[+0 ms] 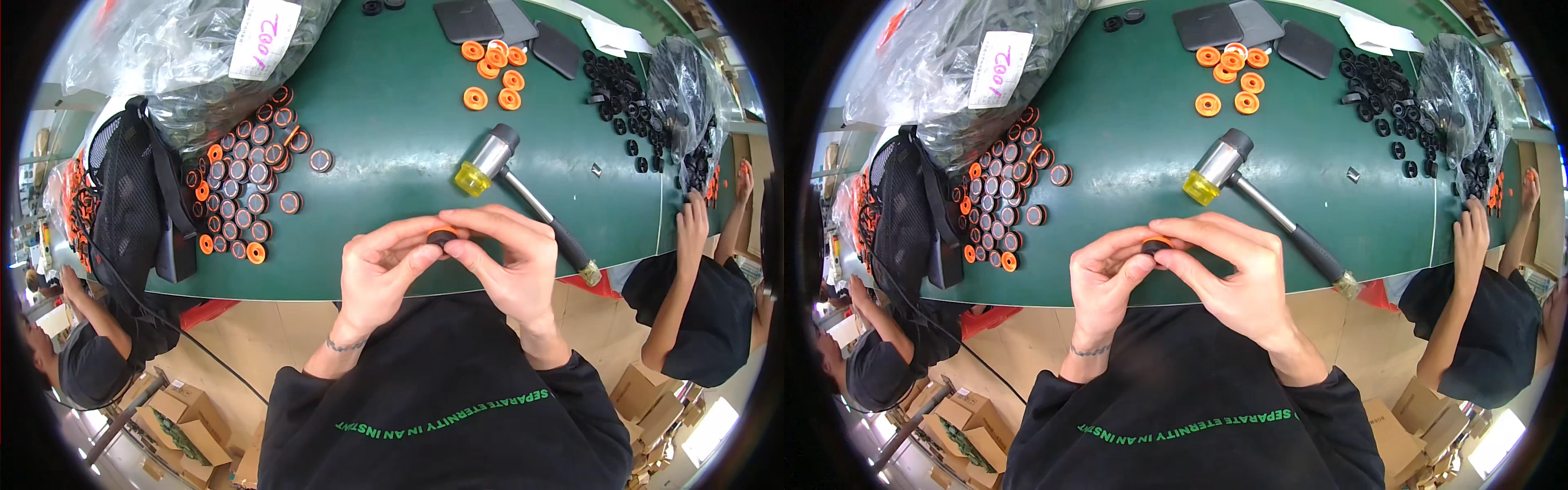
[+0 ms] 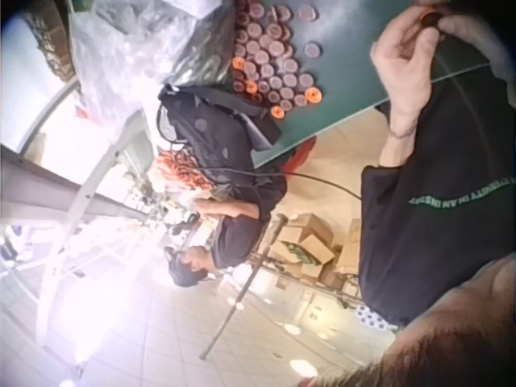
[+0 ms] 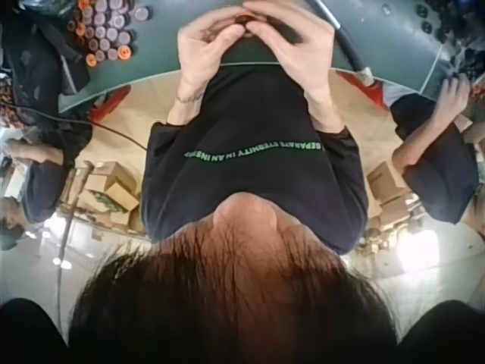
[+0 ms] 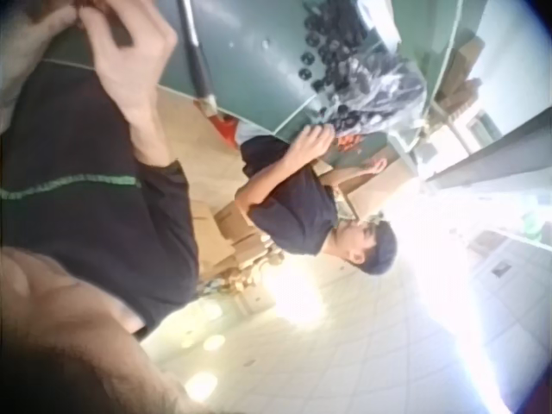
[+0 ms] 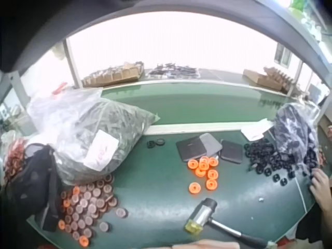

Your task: The person assembles plastic rings and orange inserts by hand, using a mallet to secure the pieces together on a manufacturing workbench.

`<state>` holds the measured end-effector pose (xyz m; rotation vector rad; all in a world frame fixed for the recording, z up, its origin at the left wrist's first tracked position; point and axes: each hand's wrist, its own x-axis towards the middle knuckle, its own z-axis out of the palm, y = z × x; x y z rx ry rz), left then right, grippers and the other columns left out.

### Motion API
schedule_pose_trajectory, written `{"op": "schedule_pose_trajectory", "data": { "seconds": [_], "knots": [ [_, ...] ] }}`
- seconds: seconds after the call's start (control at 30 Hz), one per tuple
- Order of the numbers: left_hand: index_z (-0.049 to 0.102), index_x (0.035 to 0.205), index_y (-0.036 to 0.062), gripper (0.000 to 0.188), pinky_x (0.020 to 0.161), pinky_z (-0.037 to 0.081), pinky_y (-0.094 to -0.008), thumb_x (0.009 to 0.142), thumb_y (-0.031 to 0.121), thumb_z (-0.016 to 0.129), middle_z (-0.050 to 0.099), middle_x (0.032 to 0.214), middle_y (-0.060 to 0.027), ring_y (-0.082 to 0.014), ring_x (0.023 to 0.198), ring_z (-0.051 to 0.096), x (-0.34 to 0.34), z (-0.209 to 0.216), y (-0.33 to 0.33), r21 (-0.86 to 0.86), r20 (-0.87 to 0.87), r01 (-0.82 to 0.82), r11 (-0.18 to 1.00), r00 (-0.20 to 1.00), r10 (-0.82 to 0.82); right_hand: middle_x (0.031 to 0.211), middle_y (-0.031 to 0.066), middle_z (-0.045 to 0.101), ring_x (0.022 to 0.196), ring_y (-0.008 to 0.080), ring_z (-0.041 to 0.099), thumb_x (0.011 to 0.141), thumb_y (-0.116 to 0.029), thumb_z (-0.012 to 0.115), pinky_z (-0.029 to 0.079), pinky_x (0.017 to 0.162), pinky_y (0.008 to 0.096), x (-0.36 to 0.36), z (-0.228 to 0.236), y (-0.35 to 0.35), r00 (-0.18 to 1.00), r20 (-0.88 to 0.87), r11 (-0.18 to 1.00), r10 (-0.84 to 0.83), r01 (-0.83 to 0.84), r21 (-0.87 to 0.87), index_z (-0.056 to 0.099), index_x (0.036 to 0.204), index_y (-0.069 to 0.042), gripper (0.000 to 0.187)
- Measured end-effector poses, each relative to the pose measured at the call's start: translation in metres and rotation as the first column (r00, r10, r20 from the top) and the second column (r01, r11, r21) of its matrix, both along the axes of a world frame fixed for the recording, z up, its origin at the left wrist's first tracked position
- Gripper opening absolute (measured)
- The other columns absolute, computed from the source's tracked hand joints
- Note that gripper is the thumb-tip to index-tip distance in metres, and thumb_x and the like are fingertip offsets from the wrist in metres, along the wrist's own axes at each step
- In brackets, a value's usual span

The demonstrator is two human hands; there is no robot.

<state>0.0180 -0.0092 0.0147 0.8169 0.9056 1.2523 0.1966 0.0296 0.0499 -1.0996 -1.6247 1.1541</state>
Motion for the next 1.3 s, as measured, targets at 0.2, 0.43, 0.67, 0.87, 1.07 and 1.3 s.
{"op": "schedule_pose_trajectory", "data": {
  "seconds": [0.2, 0.43, 0.67, 0.87, 1.07, 1.3],
  "knots": [
    [0.076, 0.114, 0.0018, 0.027, 0.09, 0.055, -0.0336, 0.087, 0.0, 0.078, 0.078, 0.109, -0.0105, -0.0225, 0.099, 0.068, -0.008, 0.005, 0.017, 0.265, -0.762, 0.004, 0.964, 0.614, 0.207, 0.105, 0.011, 0.067, 0.097, 0.0296, 0.064, 0.075, -0.008, 0.087, 0.053, 0.085, 0.0398, 0.041, 0.007, 0.002, 0.768, 0.544, 0.93, -0.338, 0.184, 0.318, 0.075, 0.113, -0.002, 0.041],
    [0.078, 0.112, 0.0058, 0.032, 0.091, 0.049, -0.035, 0.081, 0.01, 0.083, 0.064, 0.126, -0.0053, -0.0218, 0.106, 0.055, -0.01, 0.004, 0.024, 0.349, -0.901, 0.04, 0.936, 0.291, 0.323, 0.089, 0.01, 0.064, 0.076, 0.0264, 0.063, 0.085, 0.001, 0.077, 0.052, 0.069, 0.036, 0.056, -0.028, -0.005, 0.663, 0.623, 0.898, -0.415, 0.188, 0.398, 0.074, 0.113, -0.002, 0.028],
    [0.064, 0.138, 0.0061, 0.07, 0.094, 0.052, -0.0404, 0.073, 0.011, 0.09, 0.066, 0.127, -0.0111, -0.0308, 0.111, 0.061, -0.033, 0.004, 0.014, 0.329, -0.852, 0.021, 0.944, 0.438, 0.287, 0.084, 0.0106, 0.064, 0.065, 0.0218, 0.063, 0.078, 0.01, 0.074, 0.05, 0.059, 0.0298, 0.036, 0.024, -0.021, 0.835, 0.48, 0.922, -0.269, 0.08, 0.378, 0.072, 0.122, 0.003, 0.044],
    [0.059, 0.145, 0.0071, 0.09, 0.096, 0.053, -0.0382, 0.062, 0.001, 0.092, 0.07, 0.127, -0.0083, -0.0264, 0.108, 0.064, -0.032, 0.002, 0.016, 0.333, -0.857, 0.033, 0.942, 0.428, 0.288, 0.073, 0.0034, 0.043, 0.053, 0.0173, 0.053, 0.071, 0.009, 0.067, 0.048, 0.05, 0.0357, 0.017, 0.028, -0.011, 0.651, 0.758, 0.95, -0.031, -0.216, 0.224, 0.07, 0.137, -0.015, 0.07],
    [0.058, 0.146, 0.0079, 0.091, 0.095, 0.053, -0.0382, 0.062, 0.001, 0.092, 0.071, 0.126, -0.0076, -0.0258, 0.107, 0.064, -0.035, 0.003, 0.016, 0.332, -0.844, 0.047, 0.942, 0.462, 0.275, 0.073, 0.0029, 0.046, 0.053, 0.0161, 0.052, 0.07, 0.009, 0.067, 0.047, 0.05, 0.0348, 0.017, 0.031, -0.01, 0.645, 0.761, 0.941, -0.071, -0.21, 0.266, 0.071, 0.136, -0.014, 0.069],
    [0.054, 0.149, 0.0099, 0.09, 0.097, 0.051, -0.0415, 0.067, 0.0, 0.09, 0.069, 0.122, -0.0085, -0.0315, 0.111, 0.062, -0.035, 0.003, 0.016, 0.337, -0.816, 0.021, 0.941, 0.505, 0.281, 0.071, 0.0021, 0.046, 0.052, 0.0155, 0.05, 0.067, 0.009, 0.068, 0.047, 0.049, 0.0336, 0.011, 0.031, -0.007, 0.852, 0.505, 0.862, -0.135, -0.15, 0.485, 0.073, 0.134, -0.013, 0.07]
  ]
}}
